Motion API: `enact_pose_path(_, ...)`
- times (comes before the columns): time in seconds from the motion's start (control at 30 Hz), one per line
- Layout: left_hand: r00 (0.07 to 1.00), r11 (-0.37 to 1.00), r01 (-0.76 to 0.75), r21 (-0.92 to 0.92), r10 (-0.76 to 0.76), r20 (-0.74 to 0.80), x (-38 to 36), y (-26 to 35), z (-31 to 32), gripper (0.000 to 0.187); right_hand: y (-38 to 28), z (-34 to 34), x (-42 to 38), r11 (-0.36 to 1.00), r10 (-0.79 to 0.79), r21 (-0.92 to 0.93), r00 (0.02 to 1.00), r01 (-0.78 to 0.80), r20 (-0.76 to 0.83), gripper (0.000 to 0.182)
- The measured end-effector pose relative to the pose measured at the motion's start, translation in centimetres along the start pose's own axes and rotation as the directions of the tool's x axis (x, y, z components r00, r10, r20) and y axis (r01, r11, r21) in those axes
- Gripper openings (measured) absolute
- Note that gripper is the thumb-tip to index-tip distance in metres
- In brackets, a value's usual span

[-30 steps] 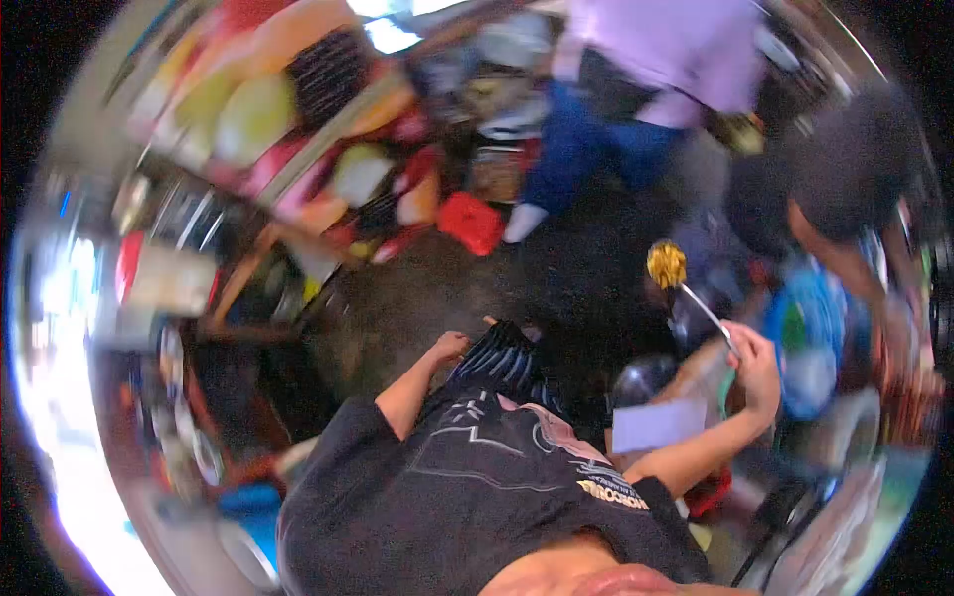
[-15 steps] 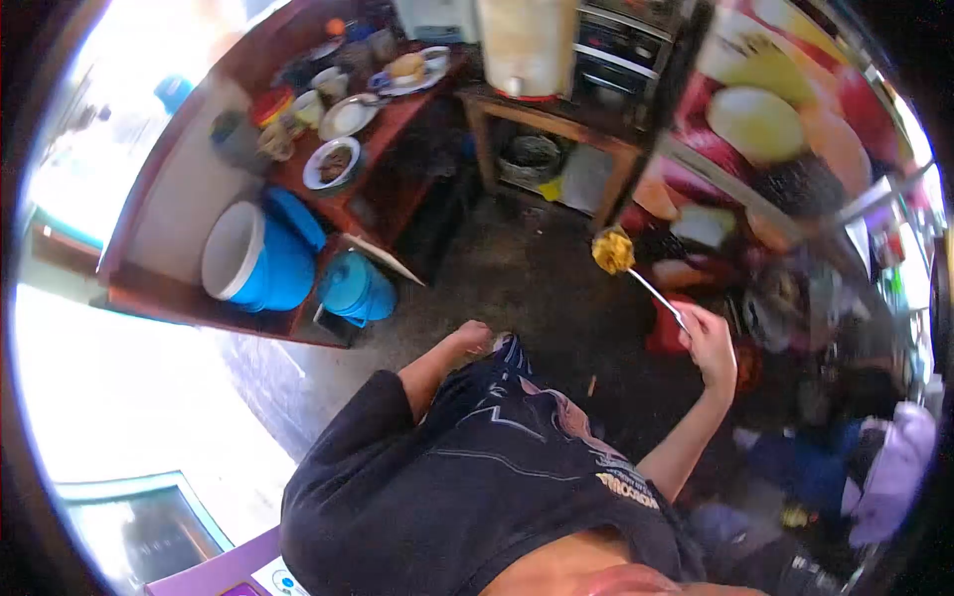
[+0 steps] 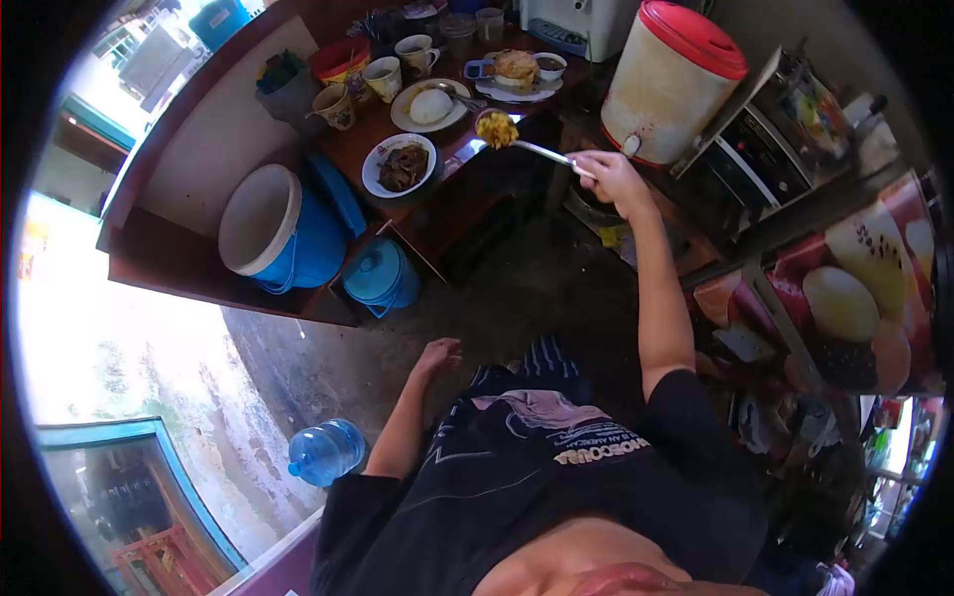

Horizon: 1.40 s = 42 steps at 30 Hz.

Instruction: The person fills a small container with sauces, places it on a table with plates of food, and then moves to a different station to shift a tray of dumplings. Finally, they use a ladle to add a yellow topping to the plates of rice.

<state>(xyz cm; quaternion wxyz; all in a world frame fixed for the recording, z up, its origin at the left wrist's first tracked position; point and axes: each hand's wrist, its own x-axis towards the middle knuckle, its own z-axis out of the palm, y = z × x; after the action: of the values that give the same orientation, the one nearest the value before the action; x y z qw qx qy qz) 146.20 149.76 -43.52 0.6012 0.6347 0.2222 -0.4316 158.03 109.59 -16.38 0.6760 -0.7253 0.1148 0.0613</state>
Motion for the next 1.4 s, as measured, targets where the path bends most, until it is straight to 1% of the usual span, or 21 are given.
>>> enact_pose_path(0.03,1.0,1.0,-0.02,-0.021,0.02,0.019,0.5,1.0,1.3,0.025,0.1,-0.6,3.2,1.0,-0.022,-0.004,1.0,0.022,0.008,0.023)
enact_pose_path(0.13,0.995,0.995,-0.07,-0.069,0.074,0.065,4.0,4.3,5.6,0.027,0.4,-2.8,11.5,0.968,-0.148,-0.22,0.985,0.124,-0.093,0.023)
enact_pose_path(0.17,0.969,0.964,-0.219,0.153,0.196,0.152,-0.4,7.6,6.6,0.028,-0.3,-4.1,11.1,0.936,-0.241,-0.298,0.959,0.188,-0.152,0.025)
enact_pose_path(0.23,0.931,0.942,-0.326,0.083,0.304,0.2,1.2,13.8,10.9,0.029,-0.7,-5.8,15.8,0.811,-0.295,-0.57,0.934,0.133,-0.201,0.026)
enact_pose_path(0.27,0.94,0.952,-0.266,-0.153,0.291,0.179,2.9,17.1,12.6,0.029,-1.1,-6.3,18.1,0.746,-0.351,-0.649,0.917,0.15,-0.191,0.026)
enact_pose_path(0.33,0.891,0.894,-0.394,-0.215,0.429,0.148,6.3,23.5,15.5,0.028,-0.7,-7.0,21.5,0.608,-0.443,-0.779,0.88,0.154,-0.171,0.024)
enact_pose_path(0.37,0.862,0.847,-0.449,-0.285,0.494,0.112,8.1,26.5,16.8,0.026,-0.5,-7.3,22.9,0.58,-0.471,-0.794,0.87,0.181,-0.145,0.024)
enact_pose_path(0.4,0.832,0.809,-0.483,-0.334,0.543,0.113,6.3,30.0,17.7,0.024,-2.8,-7.5,20.9,0.561,-0.487,-0.811,0.858,0.167,-0.161,0.023)
enact_pose_path(0.47,0.812,0.753,-0.534,-0.384,0.584,0.018,8.7,34.8,20.7,0.026,-2.4,-9.0,22.2,0.482,-0.582,-0.835,0.81,0.265,-0.079,0.02)
enact_pose_path(0.57,0.841,0.724,-0.507,-0.467,0.535,-0.084,14.1,40.1,22.3,0.032,-1.6,-9.9,24.2,0.441,-0.599,-0.839,0.801,0.317,-0.012,0.018)
enact_pose_path(0.63,0.881,0.687,-0.418,-0.594,0.467,-0.079,17.2,44.1,21.7,0.036,-2.7,-9.7,25.2,0.434,-0.592,-0.852,0.806,0.293,-0.025,0.017)
enact_pose_path(0.67,0.896,0.643,-0.378,-0.666,0.436,-0.088,17.0,43.7,23.0,0.038,-3.1,-10.3,23.1,0.425,-0.589,-0.854,0.808,0.3,-0.009,0.017)
enact_pose_path(0.83,0.919,0.516,-0.313,-0.797,0.376,-0.117,21.3,46.0,22.4,0.046,-1.9,-9.9,24.5,0.395,-0.605,-0.847,0.795,0.356,0.051,0.016)
enact_pose_path(0.87,0.922,0.534,-0.306,-0.788,0.373,-0.105,22.5,48.4,21.9,0.048,-2.9,-9.6,26.0,0.426,-0.552,-0.855,0.834,0.297,0.015,0.018)
enact_pose_path(0.97,0.932,0.5,-0.287,-0.817,0.341,-0.119,22.6,48.5,21.4,0.05,-3.6,-8.9,25.3,0.395,-0.538,-0.874,0.842,0.283,0.03,0.018)
enact_pose_path(1.07,0.933,0.484,-0.29,-0.826,0.336,-0.13,23.0,48.4,20.7,0.048,-3.3,-8.7,25.3,0.36,-0.576,-0.888,0.817,0.287,0.03,0.017)
enact_pose_path(1.17,0.931,0.517,-0.314,-0.796,0.331,-0.152,23.4,48.8,20.9,0.042,-2.7,-9.3,24.9,0.371,-0.606,-0.889,0.795,0.27,-0.011,0.018)
enact_pose_path(1.27,0.913,0.556,-0.383,-0.738,0.347,-0.213,21.3,48.6,20.7,0.037,-2.0,-8.8,24.0,0.446,-0.623,-0.849,0.779,0.283,-0.068,0.017)
enact_pose_path(1.33,0.89,0.599,-0.429,-0.676,0.409,-0.203,19.5,48.5,20.8,0.033,-0.7,-9.0,24.0,0.597,-0.629,-0.731,0.759,0.33,-0.171,0.017)
enact_pose_path(1.37,0.869,0.583,-0.46,-0.67,0.451,-0.204,19.6,47.8,20.6,0.033,0.2,-9.4,23.7,0.663,-0.625,-0.662,0.745,0.351,-0.231,0.017)
enact_pose_path(1.4,0.847,0.57,-0.486,-0.663,0.495,-0.194,19.9,47.2,20.2,0.033,0.8,-9.8,23.0,0.788,-0.482,-0.558,0.824,0.26,-0.297,0.019)
